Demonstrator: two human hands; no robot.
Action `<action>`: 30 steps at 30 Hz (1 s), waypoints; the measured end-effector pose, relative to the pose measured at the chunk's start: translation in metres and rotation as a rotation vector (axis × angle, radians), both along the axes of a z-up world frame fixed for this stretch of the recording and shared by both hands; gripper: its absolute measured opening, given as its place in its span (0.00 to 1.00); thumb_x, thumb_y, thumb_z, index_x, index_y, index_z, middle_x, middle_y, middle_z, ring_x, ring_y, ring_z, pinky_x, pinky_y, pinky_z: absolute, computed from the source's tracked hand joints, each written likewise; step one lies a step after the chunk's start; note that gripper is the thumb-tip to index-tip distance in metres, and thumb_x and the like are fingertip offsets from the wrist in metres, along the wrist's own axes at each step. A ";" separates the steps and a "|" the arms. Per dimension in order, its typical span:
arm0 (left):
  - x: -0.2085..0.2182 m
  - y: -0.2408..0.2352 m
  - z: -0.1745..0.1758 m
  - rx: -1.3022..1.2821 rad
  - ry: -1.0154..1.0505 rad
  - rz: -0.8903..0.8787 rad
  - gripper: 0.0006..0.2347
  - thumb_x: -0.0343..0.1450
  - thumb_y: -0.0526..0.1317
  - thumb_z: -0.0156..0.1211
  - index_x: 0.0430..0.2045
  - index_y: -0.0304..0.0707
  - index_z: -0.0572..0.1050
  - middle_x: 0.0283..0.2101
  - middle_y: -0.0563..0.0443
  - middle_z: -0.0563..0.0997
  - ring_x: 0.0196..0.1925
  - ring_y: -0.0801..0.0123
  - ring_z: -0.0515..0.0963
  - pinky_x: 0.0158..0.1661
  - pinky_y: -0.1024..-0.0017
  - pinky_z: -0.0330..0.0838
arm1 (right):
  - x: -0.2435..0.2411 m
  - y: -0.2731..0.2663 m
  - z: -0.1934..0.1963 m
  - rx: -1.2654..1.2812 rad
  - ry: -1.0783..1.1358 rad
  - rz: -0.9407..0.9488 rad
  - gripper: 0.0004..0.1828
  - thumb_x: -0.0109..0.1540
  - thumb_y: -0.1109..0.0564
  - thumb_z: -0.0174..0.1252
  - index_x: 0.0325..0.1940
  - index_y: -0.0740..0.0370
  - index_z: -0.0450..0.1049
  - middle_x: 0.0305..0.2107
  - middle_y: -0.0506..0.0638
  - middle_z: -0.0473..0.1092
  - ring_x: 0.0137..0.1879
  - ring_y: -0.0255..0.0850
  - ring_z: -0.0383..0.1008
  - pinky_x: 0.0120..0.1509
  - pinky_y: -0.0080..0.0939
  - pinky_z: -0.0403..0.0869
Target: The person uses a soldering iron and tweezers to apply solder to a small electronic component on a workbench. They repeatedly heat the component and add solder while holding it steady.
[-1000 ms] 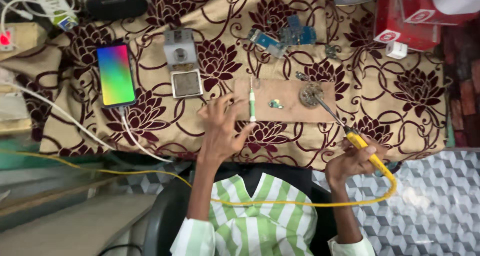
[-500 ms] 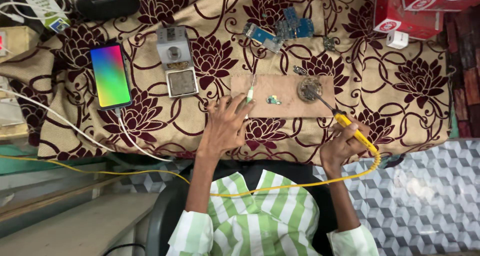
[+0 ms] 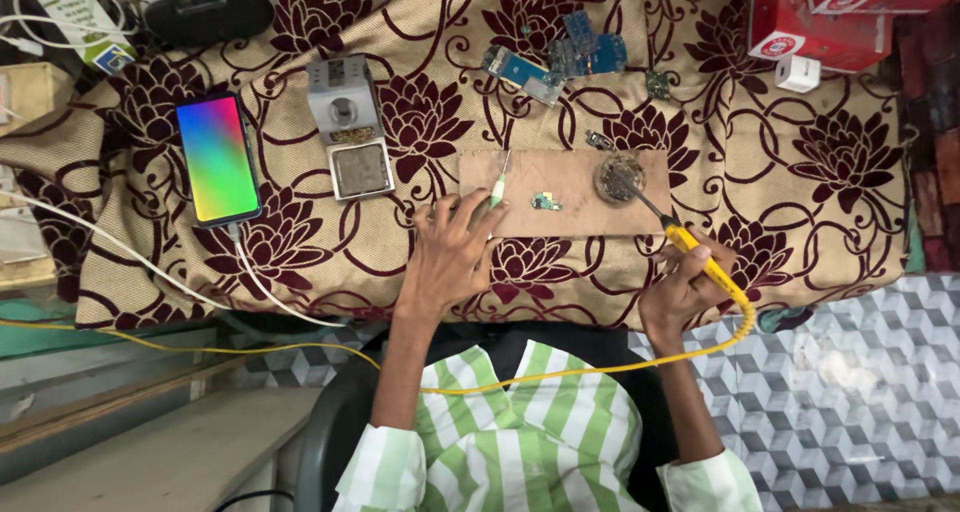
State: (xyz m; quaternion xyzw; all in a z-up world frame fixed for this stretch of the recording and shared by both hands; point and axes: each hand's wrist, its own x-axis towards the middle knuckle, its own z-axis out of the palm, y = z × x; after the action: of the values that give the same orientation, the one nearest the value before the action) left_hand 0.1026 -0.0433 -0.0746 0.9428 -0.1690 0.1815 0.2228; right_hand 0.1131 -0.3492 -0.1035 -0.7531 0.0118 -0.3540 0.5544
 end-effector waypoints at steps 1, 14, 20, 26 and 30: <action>-0.001 -0.001 0.000 0.007 0.002 0.003 0.23 0.67 0.42 0.63 0.60 0.48 0.73 0.62 0.49 0.70 0.62 0.54 0.67 0.58 0.48 0.56 | -0.002 0.001 0.001 -0.018 0.003 0.023 0.21 0.78 0.47 0.44 0.51 0.71 0.65 0.34 0.59 0.74 0.31 0.37 0.73 0.37 0.32 0.72; -0.002 0.000 0.002 0.022 0.008 0.005 0.25 0.66 0.40 0.62 0.60 0.48 0.73 0.62 0.49 0.70 0.61 0.54 0.67 0.58 0.49 0.58 | -0.010 0.009 0.011 -0.193 0.024 0.020 0.19 0.78 0.48 0.45 0.53 0.71 0.65 0.33 0.58 0.73 0.35 0.39 0.75 0.45 0.36 0.74; -0.003 0.000 0.000 0.054 0.011 0.006 0.24 0.67 0.41 0.63 0.61 0.48 0.73 0.62 0.49 0.70 0.61 0.54 0.67 0.56 0.48 0.57 | -0.013 0.011 0.008 -0.155 0.078 -0.003 0.17 0.77 0.51 0.46 0.54 0.70 0.67 0.32 0.58 0.73 0.35 0.39 0.74 0.42 0.35 0.72; -0.003 -0.001 -0.002 0.031 -0.015 0.011 0.23 0.67 0.40 0.62 0.60 0.48 0.73 0.62 0.50 0.70 0.61 0.56 0.68 0.58 0.51 0.57 | -0.011 0.009 0.014 -0.184 0.013 0.020 0.16 0.78 0.51 0.45 0.53 0.70 0.65 0.35 0.58 0.75 0.35 0.39 0.76 0.46 0.36 0.74; -0.006 0.001 -0.006 0.047 -0.004 0.001 0.23 0.67 0.39 0.62 0.60 0.46 0.74 0.63 0.50 0.71 0.61 0.56 0.68 0.58 0.51 0.56 | -0.015 0.010 0.014 -0.292 0.061 -0.034 0.16 0.78 0.51 0.45 0.51 0.71 0.67 0.33 0.58 0.75 0.34 0.40 0.77 0.42 0.36 0.74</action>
State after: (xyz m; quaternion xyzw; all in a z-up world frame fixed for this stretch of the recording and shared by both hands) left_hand 0.0965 -0.0421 -0.0802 0.9475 -0.1732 0.1796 0.1999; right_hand 0.0976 -0.3396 -0.0900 -0.8358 -0.0102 -0.3383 0.4324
